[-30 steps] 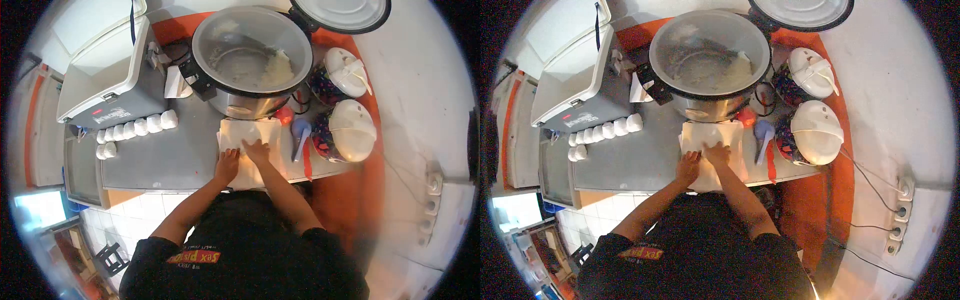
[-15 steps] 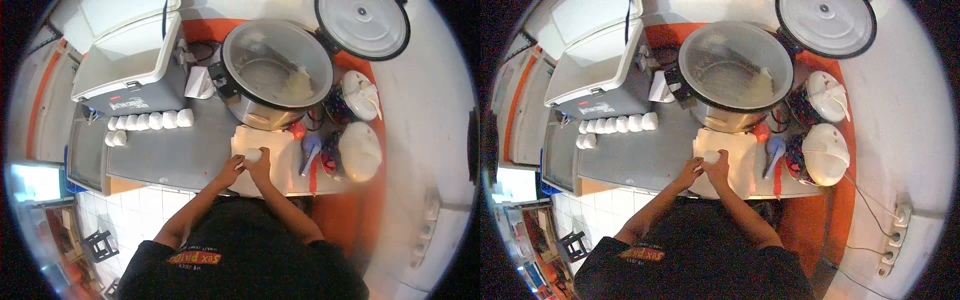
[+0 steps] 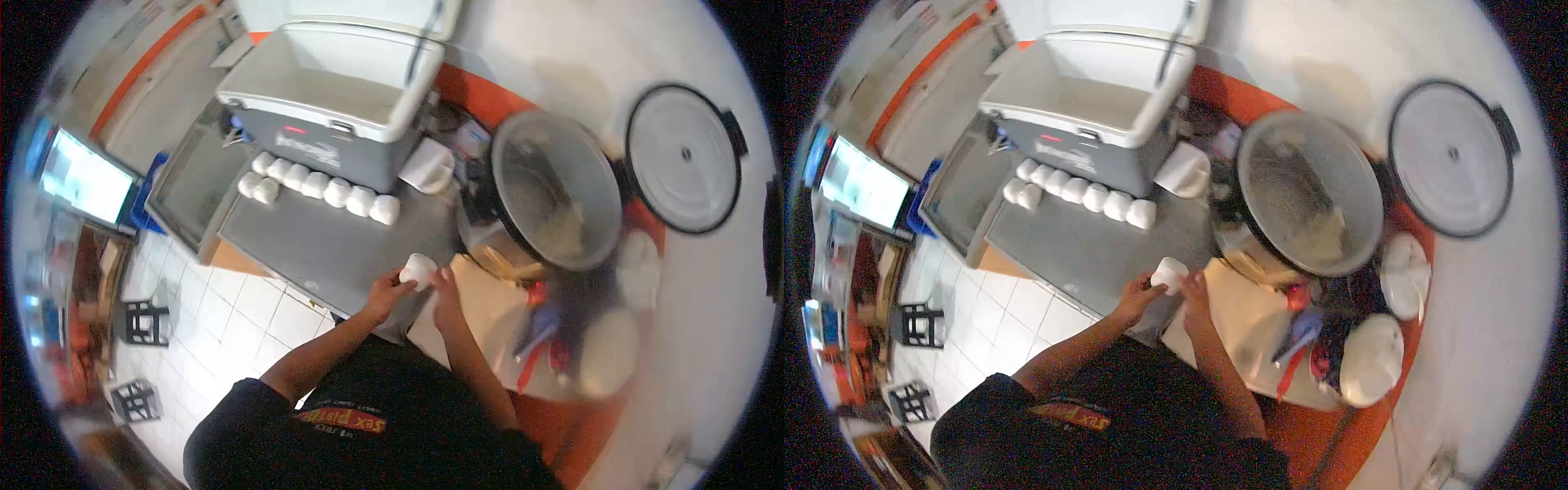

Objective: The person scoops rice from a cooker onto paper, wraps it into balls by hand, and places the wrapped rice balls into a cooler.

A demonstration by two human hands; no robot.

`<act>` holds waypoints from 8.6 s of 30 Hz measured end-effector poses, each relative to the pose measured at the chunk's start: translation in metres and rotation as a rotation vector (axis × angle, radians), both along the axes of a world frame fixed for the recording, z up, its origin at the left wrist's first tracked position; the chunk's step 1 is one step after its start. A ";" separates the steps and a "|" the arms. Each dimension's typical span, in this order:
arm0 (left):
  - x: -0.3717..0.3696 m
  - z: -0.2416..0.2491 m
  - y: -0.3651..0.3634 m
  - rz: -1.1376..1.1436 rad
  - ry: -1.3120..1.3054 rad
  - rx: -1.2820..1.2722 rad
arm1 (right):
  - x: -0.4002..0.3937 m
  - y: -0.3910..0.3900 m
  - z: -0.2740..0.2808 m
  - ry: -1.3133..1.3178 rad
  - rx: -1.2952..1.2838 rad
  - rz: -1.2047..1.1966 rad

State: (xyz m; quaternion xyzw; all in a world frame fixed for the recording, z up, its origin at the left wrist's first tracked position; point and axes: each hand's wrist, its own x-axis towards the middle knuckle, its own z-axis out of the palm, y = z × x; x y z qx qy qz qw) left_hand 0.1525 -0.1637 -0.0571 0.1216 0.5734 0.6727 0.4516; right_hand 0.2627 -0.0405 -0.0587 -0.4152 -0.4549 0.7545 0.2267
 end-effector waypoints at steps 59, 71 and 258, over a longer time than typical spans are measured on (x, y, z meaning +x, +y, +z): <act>-0.053 0.134 0.229 0.359 0.428 0.379 | -0.067 0.316 0.163 -1.212 0.781 1.494; -0.056 0.135 0.230 0.324 0.459 0.398 | -0.075 0.314 0.181 -0.821 1.121 0.676; 0.053 -0.039 0.105 -0.530 1.494 0.123 | 0.183 0.052 -0.025 -0.743 1.358 0.091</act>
